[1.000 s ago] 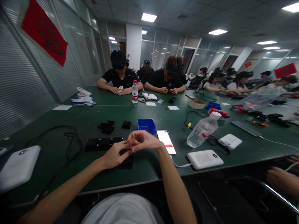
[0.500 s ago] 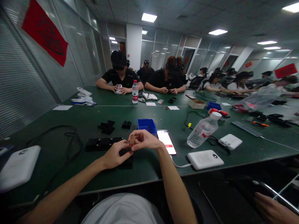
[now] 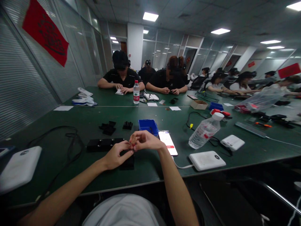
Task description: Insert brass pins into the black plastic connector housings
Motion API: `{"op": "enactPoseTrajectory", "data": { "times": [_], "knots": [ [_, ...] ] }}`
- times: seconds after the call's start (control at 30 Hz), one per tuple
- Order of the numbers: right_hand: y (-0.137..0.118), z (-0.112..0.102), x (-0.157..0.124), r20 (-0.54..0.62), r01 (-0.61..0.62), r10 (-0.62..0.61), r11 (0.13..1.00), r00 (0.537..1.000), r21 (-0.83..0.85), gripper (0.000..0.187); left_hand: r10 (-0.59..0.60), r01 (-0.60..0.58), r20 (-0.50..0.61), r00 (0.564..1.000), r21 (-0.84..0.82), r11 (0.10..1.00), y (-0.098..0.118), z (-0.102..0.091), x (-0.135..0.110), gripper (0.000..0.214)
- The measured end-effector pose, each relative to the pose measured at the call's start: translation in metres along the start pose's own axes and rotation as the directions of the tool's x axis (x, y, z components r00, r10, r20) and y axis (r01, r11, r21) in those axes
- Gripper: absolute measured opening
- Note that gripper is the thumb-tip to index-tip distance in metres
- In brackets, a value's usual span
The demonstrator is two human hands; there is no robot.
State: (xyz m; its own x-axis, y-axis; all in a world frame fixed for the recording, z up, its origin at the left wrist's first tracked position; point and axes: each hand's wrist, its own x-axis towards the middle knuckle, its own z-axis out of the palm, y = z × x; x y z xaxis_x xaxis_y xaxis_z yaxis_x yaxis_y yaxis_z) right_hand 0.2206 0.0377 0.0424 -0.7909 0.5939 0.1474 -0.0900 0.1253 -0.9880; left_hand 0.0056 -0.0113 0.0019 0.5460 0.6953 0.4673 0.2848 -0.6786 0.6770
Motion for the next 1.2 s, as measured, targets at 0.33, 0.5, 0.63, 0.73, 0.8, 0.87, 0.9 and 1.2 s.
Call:
{"op": "enactPoseTrajectory", "data": {
  "times": [0.33,0.5,0.63,0.73,0.8,0.87,0.9,1.2],
  "knots": [
    [0.0007,0.0019,0.0004,0.019,0.025,-0.026,0.999,0.999,0.022,0.038,-0.009,0.011,-0.045,0.999,0.029,1.000,-0.0059,0.0060,0.0000,0.019],
    [0.0006,0.0027,0.0023,-0.040,0.044,-0.045,0.999,0.998,-0.007,0.042,-0.013,0.016,-0.056,0.998,0.047,0.999,-0.0066,0.0066,-0.0001,0.019],
    [0.0001,0.0030,0.0023,-0.039,0.044,-0.045,0.999,0.998,-0.029,0.043,-0.028,0.031,-0.046,0.999,0.061,0.998,-0.0071,0.0063,0.0003,0.020],
    [0.0010,0.0018,0.0018,-0.038,0.034,-0.036,0.999,0.999,-0.029,0.043,-0.028,0.032,-0.053,0.998,0.066,0.997,-0.0053,0.0053,0.0004,0.017],
    [0.0020,0.0007,0.0015,-0.038,0.024,-0.025,0.999,0.999,-0.026,0.042,-0.021,0.026,-0.062,0.998,0.081,0.996,-0.0029,0.0044,0.0002,0.016],
    [0.0029,-0.0001,0.0013,-0.037,0.021,-0.022,1.000,0.999,-0.020,0.041,-0.015,0.021,-0.060,0.998,0.089,0.996,-0.0004,0.0037,-0.0003,0.016],
    [0.0033,-0.0004,0.0012,-0.036,0.023,-0.024,1.000,0.999,-0.018,0.042,-0.014,0.020,-0.058,0.998,0.088,0.996,0.0005,0.0035,-0.0005,0.016],
    [0.0032,-0.0003,0.0003,-0.024,0.020,-0.020,1.000,1.000,-0.001,0.038,0.025,-0.024,-0.018,1.000,0.046,0.999,0.0019,0.0021,-0.0012,0.014]
  ]
}}
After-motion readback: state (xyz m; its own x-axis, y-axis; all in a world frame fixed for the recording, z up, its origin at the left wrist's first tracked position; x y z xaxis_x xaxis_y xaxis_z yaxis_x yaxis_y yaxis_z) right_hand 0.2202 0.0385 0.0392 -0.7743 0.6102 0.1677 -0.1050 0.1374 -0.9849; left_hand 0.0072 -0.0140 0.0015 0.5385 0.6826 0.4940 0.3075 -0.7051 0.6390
